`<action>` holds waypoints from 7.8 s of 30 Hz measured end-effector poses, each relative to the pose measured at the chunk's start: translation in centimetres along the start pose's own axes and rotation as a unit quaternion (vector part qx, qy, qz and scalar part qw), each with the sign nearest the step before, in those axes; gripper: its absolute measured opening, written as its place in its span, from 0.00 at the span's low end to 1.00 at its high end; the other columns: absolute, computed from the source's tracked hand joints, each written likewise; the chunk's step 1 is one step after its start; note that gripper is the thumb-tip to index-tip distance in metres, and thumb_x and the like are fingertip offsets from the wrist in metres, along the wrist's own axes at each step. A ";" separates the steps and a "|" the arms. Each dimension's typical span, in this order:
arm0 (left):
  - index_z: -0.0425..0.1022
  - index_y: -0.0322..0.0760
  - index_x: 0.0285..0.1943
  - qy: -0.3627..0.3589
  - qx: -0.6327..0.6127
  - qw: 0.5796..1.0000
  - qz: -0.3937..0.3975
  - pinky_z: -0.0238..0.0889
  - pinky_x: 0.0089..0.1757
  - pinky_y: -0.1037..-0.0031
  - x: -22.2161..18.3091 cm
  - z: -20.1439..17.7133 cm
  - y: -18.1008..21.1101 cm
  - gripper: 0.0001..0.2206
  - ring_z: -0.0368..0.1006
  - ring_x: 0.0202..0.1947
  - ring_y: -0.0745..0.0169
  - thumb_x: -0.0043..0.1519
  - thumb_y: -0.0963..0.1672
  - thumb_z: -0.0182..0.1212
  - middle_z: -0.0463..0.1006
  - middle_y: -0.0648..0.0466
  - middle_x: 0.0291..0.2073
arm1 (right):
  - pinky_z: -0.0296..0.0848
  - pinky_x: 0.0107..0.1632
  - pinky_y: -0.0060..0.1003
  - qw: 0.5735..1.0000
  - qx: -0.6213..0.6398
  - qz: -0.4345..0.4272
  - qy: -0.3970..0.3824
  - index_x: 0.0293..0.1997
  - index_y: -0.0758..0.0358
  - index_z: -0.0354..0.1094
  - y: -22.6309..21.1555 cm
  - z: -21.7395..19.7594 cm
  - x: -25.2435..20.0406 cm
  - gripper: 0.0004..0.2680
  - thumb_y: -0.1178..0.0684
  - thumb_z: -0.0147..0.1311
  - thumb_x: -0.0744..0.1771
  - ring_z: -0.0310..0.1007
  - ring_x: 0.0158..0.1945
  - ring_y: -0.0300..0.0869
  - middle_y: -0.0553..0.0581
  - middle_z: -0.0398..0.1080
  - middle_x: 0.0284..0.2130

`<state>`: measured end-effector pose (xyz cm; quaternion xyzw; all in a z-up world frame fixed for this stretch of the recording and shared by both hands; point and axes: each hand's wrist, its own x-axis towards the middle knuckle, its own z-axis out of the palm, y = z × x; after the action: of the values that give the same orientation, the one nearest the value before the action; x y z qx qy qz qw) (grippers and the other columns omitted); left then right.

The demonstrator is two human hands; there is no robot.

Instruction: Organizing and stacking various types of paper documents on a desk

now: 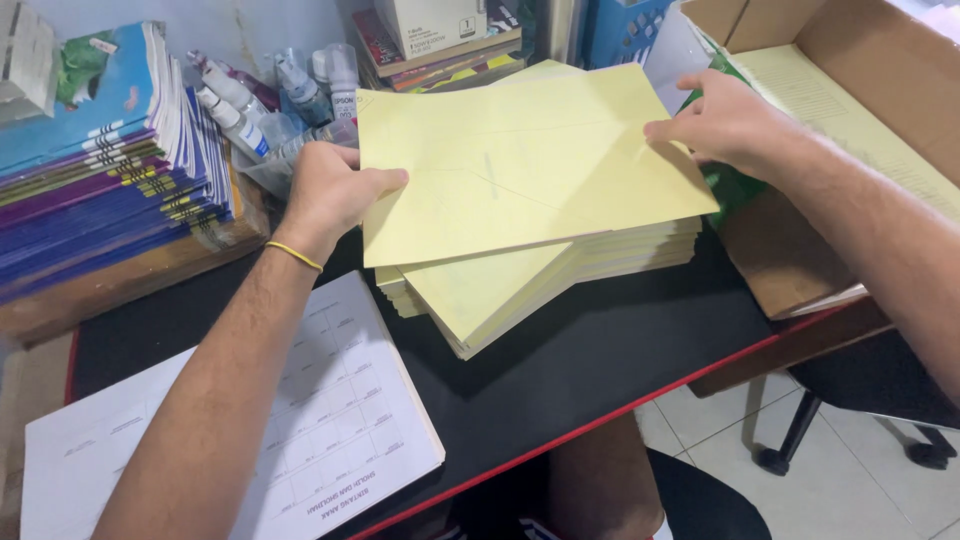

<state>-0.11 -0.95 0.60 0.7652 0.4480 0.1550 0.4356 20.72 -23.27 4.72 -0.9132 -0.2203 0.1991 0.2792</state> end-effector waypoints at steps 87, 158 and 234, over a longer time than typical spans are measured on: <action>0.72 0.39 0.40 -0.033 0.350 0.838 0.417 0.60 0.36 0.63 -16.8 -5.0 -3.6 0.10 0.68 0.32 0.53 0.52 0.43 0.51 0.73 0.53 0.30 | 0.54 0.51 0.48 0.883 -0.425 -0.198 -0.002 0.37 0.46 0.75 -1.5 1.8 -4.7 0.18 0.33 0.39 0.60 0.66 0.48 0.47 0.55 0.70 0.40; 0.65 0.32 0.23 0.133 -0.047 0.937 0.320 0.52 0.27 0.76 -22.0 -4.3 -16.4 0.11 0.56 0.20 0.67 0.60 0.40 0.50 0.63 0.55 0.18 | 0.67 0.25 0.24 0.885 0.388 -0.216 -0.136 0.42 0.64 0.58 -2.3 22.7 -19.8 0.14 0.61 0.59 0.58 0.65 0.18 0.36 0.58 0.68 0.18; 0.63 0.34 0.55 0.080 0.032 0.923 0.374 0.60 0.45 0.68 -22.6 -4.3 -15.7 0.18 0.68 0.40 0.51 0.57 0.44 0.57 0.72 0.47 0.39 | 0.73 0.33 0.26 0.838 0.427 -0.237 -0.242 0.58 0.62 0.49 -0.9 23.1 -19.4 0.24 0.63 0.54 0.58 0.72 0.30 0.40 0.64 0.68 0.38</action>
<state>-23.86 -13.77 -6.17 0.8757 0.1668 0.3531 0.2840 -6.77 -22.77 -7.76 -0.5457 -0.3834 0.4163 0.6180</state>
